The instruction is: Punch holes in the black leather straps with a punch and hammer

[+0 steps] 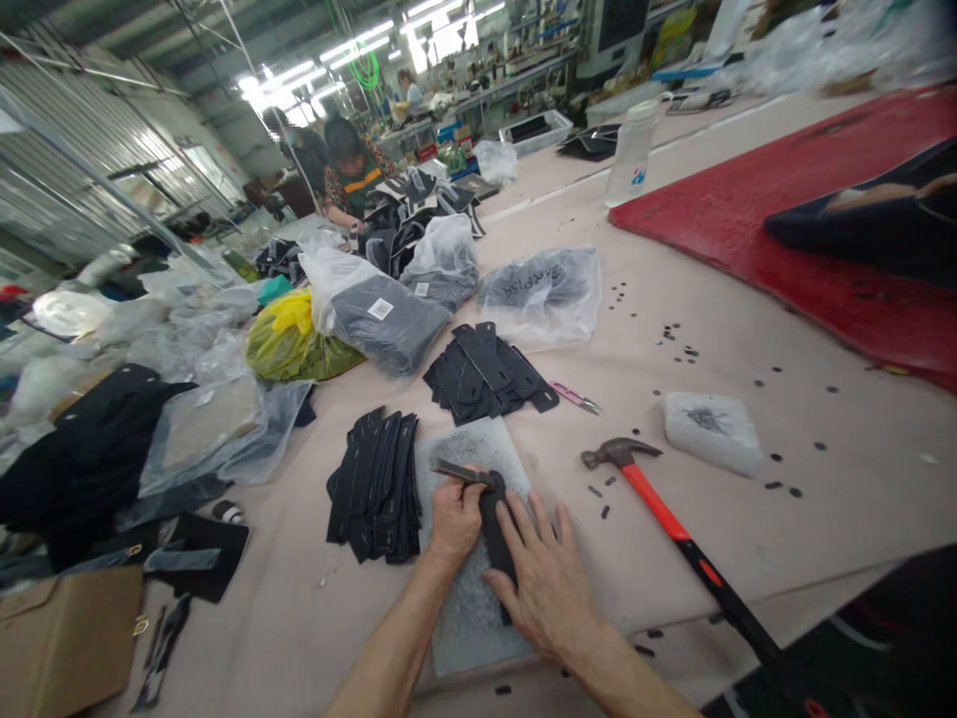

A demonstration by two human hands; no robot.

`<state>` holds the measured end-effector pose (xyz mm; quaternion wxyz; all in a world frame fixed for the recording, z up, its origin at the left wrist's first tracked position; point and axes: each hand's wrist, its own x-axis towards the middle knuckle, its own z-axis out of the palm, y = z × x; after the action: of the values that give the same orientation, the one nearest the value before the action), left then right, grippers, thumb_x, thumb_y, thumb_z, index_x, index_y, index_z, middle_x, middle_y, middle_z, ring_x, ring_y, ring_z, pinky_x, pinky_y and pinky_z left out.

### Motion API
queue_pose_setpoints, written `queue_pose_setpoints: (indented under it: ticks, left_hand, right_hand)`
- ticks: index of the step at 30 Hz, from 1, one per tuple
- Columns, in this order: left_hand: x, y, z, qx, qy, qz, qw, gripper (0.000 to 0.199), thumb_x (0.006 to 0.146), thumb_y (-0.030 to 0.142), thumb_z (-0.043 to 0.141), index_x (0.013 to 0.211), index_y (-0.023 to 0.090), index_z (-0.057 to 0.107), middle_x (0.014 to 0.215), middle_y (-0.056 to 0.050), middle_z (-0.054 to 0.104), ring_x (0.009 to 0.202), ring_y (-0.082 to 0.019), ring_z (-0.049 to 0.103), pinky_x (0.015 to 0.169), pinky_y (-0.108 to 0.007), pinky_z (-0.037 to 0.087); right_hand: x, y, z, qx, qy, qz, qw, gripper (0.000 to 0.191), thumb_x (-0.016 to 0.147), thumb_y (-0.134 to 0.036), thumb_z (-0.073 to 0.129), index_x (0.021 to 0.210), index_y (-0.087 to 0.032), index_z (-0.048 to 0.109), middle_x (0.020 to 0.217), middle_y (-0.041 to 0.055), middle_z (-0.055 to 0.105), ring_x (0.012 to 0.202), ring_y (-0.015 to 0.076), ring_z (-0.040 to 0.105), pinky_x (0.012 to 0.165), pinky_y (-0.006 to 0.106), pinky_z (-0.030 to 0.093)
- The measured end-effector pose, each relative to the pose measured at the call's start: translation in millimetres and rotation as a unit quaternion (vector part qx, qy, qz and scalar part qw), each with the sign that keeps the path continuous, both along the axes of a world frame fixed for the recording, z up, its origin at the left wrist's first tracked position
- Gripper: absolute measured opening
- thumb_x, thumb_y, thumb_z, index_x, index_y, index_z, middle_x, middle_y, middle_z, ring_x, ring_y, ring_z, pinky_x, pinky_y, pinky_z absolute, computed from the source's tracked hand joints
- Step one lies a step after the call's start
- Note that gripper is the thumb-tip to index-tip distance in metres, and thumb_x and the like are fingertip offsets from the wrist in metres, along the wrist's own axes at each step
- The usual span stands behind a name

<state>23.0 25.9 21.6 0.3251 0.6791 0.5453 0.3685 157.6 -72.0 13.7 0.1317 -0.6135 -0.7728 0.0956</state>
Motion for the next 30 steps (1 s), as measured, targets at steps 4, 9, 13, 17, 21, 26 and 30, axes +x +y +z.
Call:
queue_pose_setpoints:
  ticks: [4,9,13,17,21,26,30]
  left_hand:
    - [2,0,-6.6,0.062,0.076,-0.009,0.995,0.021,0.088,0.017,0.048,0.093,0.017,0.068,0.095,-0.007,0.074,0.093,-0.021,0.069,0.087,-0.035,0.055]
    - [4,-2,-13.6,0.103,0.125,0.003,0.987,0.021,0.088,0.014,0.048,0.096,0.018,0.067,0.095,-0.007,0.074,0.093,-0.022,0.070,0.086,-0.035,0.056]
    - [6,-3,-15.8,0.118,0.130,0.012,0.984,0.020,0.087,0.013,0.049,0.094,0.018,0.067,0.092,-0.007,0.074,0.089,-0.021,0.070,0.082,-0.033,0.056]
    - [4,-3,-17.6,0.107,0.123,0.000,0.987,0.020,0.087,0.013,0.049,0.096,0.018,0.066,0.095,-0.007,0.073,0.091,-0.022,0.069,0.083,-0.034,0.055]
    - [3,-3,-17.4,0.086,0.114,-0.005,0.990,0.018,0.085,0.013,0.051,0.095,0.019,0.065,0.091,-0.008,0.072,0.087,-0.023,0.069,0.081,-0.035,0.054]
    - [5,-5,-9.3,0.079,0.128,-0.014,0.989,0.014,0.084,0.012,0.051,0.088,0.019,0.063,0.084,-0.007,0.070,0.082,-0.024,0.068,0.074,-0.033,0.052]
    - [6,-5,-6.3,0.084,0.129,-0.018,0.988,0.014,0.082,0.009,0.052,0.085,0.020,0.061,0.081,-0.007,0.069,0.078,-0.023,0.067,0.070,-0.032,0.051]
  right_hand:
    - [1,0,-0.6,0.005,0.001,-0.001,1.000,0.074,0.085,-0.045,0.055,0.150,-0.016,0.032,0.157,0.0122,0.023,0.143,0.0407,0.017,0.112,0.065,0.009]
    - [0,-1,-1.6,-0.002,0.003,0.000,1.000,0.075,0.085,-0.044,0.056,0.150,-0.015,0.031,0.158,0.0117,0.020,0.143,0.0400,0.015,0.112,0.065,0.009]
    - [0,-1,1.8,-0.020,0.015,0.001,1.000,0.071,0.085,-0.041,0.055,0.149,-0.017,0.033,0.157,0.0107,0.025,0.143,0.0387,0.016,0.112,0.063,0.010]
    - [21,1,12.8,-0.009,0.039,-0.007,0.999,0.052,0.090,-0.035,0.049,0.140,-0.020,0.046,0.151,0.0111,0.037,0.139,0.0332,0.029,0.110,0.055,0.022]
    - [76,2,21.4,0.050,-0.002,-0.125,0.991,0.042,0.092,-0.033,0.045,0.127,-0.012,0.053,0.135,0.0189,0.050,0.122,0.0324,0.046,0.099,0.046,0.038]
    - [143,-7,12.3,-0.040,-0.130,-0.218,0.966,0.026,0.090,-0.030,0.045,0.104,-0.013,0.058,0.096,0.0163,0.061,0.081,0.0287,0.060,0.067,0.038,0.044]
    - [160,-13,7.3,-0.159,0.047,-0.266,0.950,0.016,0.086,-0.031,0.047,0.084,-0.018,0.056,0.076,0.0077,0.060,0.068,0.0234,0.059,0.061,0.034,0.043]
